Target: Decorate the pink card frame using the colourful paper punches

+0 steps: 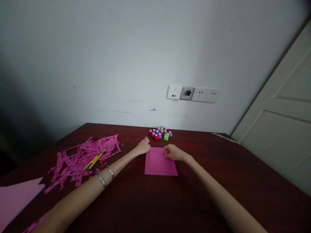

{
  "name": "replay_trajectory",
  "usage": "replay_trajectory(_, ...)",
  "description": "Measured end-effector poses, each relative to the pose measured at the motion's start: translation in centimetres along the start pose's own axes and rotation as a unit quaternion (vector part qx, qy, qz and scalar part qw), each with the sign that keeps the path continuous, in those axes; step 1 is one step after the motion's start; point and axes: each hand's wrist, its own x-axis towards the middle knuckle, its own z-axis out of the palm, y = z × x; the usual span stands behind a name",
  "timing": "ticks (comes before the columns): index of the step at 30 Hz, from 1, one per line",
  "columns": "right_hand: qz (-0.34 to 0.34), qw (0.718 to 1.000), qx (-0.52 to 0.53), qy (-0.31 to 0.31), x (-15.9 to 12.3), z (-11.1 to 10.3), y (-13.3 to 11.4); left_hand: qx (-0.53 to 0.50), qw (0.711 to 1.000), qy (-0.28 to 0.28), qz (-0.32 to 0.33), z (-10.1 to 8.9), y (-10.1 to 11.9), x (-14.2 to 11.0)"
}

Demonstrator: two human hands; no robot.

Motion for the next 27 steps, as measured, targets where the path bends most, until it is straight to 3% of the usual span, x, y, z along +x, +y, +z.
replay_trajectory(10,-0.004,0.999,0.002,-0.041,1.3,-1.2,0.7,-0.007,1.000,-0.006,-0.007,0.0,-0.3,0.4)
replay_trajectory(19,0.018,0.999,-0.016,-0.030,1.2,-0.7,0.6,-0.019,1.000,0.008,-0.024,0.4,-0.9,1.3)
replay_trajectory(23,0.012,0.999,-0.035,0.014,1.1,-1.1,1.3,-0.018,0.998,0.051,-0.012,0.4,-1.3,1.8)
replay_trajectory(27,0.026,0.987,-0.087,0.129,0.8,-2.5,3.1,-0.006,0.990,0.140,-0.009,-0.1,-2.6,3.1)
